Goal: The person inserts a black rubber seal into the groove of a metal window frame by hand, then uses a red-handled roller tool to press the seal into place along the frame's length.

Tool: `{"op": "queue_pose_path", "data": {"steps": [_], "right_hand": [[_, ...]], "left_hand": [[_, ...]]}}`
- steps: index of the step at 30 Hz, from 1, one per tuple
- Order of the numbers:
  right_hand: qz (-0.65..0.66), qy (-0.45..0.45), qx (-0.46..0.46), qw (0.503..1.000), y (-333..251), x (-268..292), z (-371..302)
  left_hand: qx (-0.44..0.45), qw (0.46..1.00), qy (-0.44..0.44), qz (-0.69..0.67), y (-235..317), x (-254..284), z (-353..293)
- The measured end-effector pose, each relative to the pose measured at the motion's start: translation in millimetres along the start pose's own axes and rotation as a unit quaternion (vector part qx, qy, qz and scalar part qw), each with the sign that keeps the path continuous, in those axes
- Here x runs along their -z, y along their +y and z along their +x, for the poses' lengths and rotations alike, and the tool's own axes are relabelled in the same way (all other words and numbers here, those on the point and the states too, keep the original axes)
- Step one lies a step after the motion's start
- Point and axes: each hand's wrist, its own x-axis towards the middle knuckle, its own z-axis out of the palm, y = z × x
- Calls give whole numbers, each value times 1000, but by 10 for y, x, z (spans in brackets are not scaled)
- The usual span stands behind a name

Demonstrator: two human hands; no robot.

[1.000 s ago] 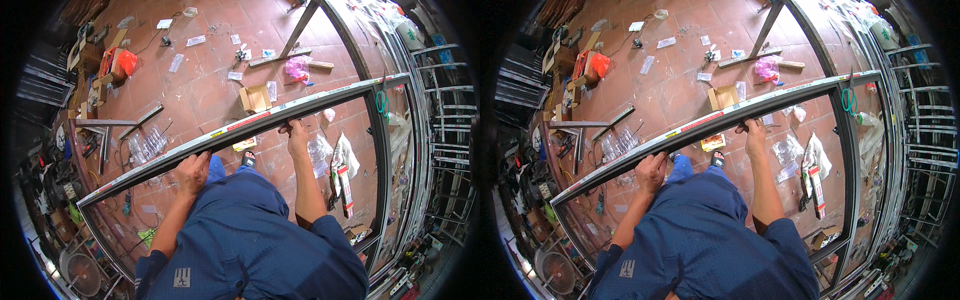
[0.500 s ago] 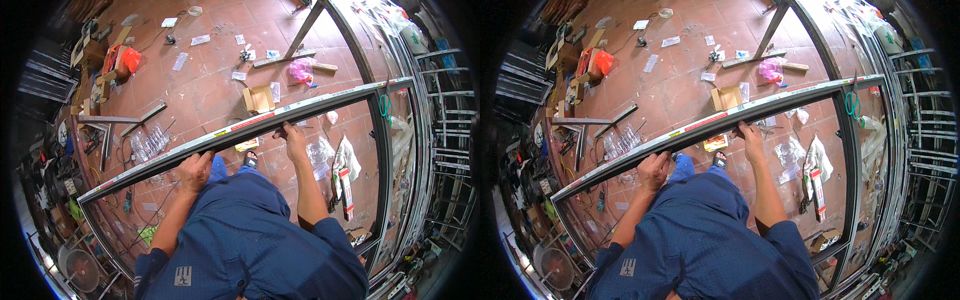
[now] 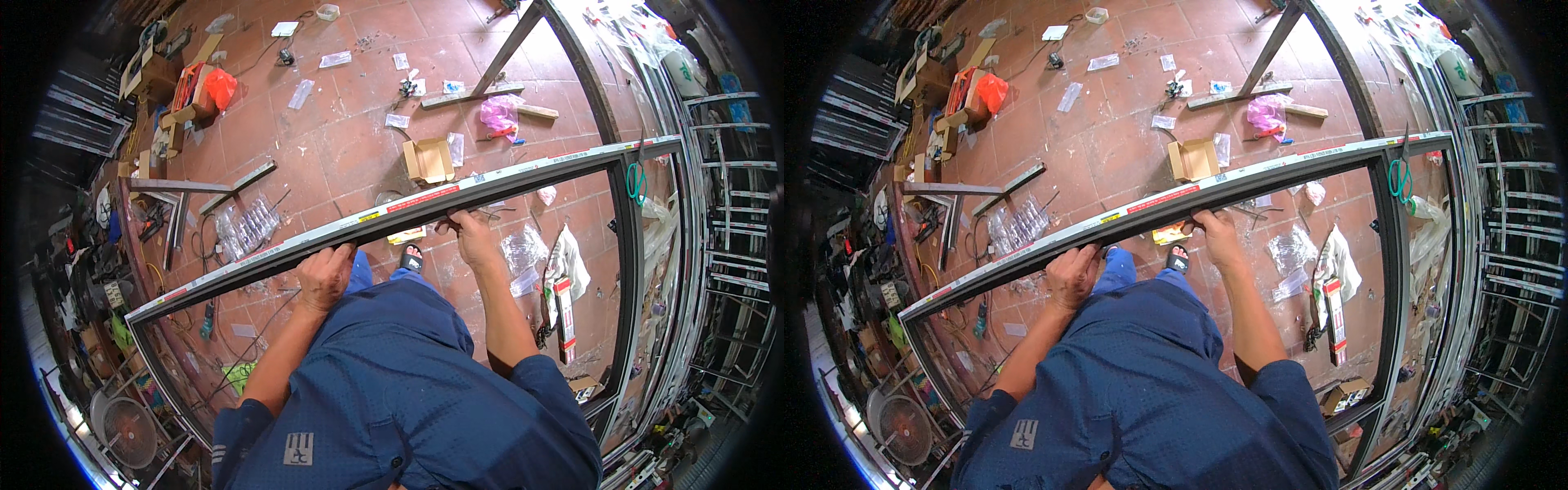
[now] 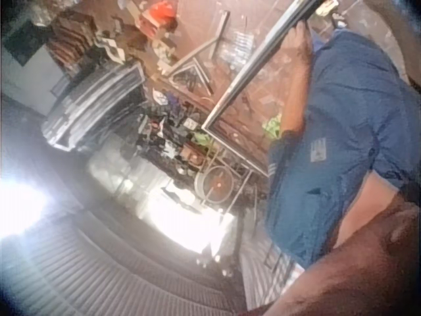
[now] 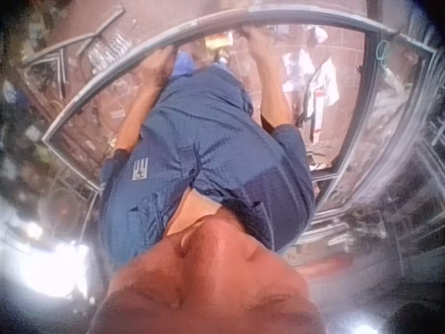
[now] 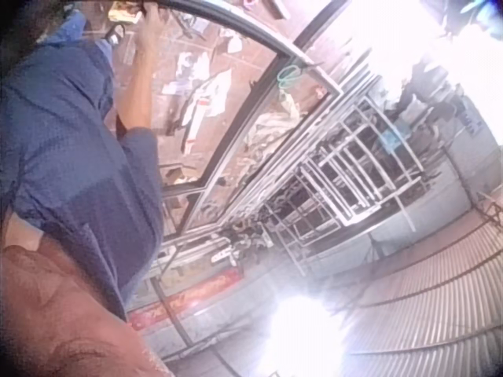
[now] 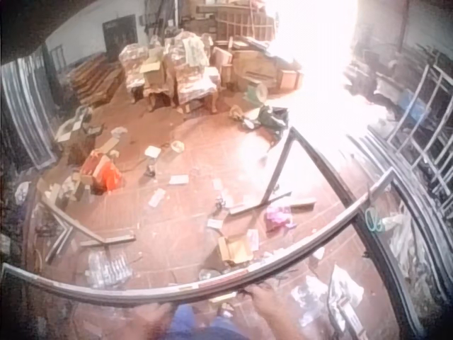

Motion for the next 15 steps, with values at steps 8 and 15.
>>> {"op": "queue_pose_path", "data": {"steps": [8,15], "right_hand": [[-27,-16,-26,999,-16,-58,-51],[-51,-5,-19,999,150,-74,-17]], "left_hand": [[0,1000,-10,4,-24,11,-13],[-7,1000,-3,16,-21,-9,-9]]}}
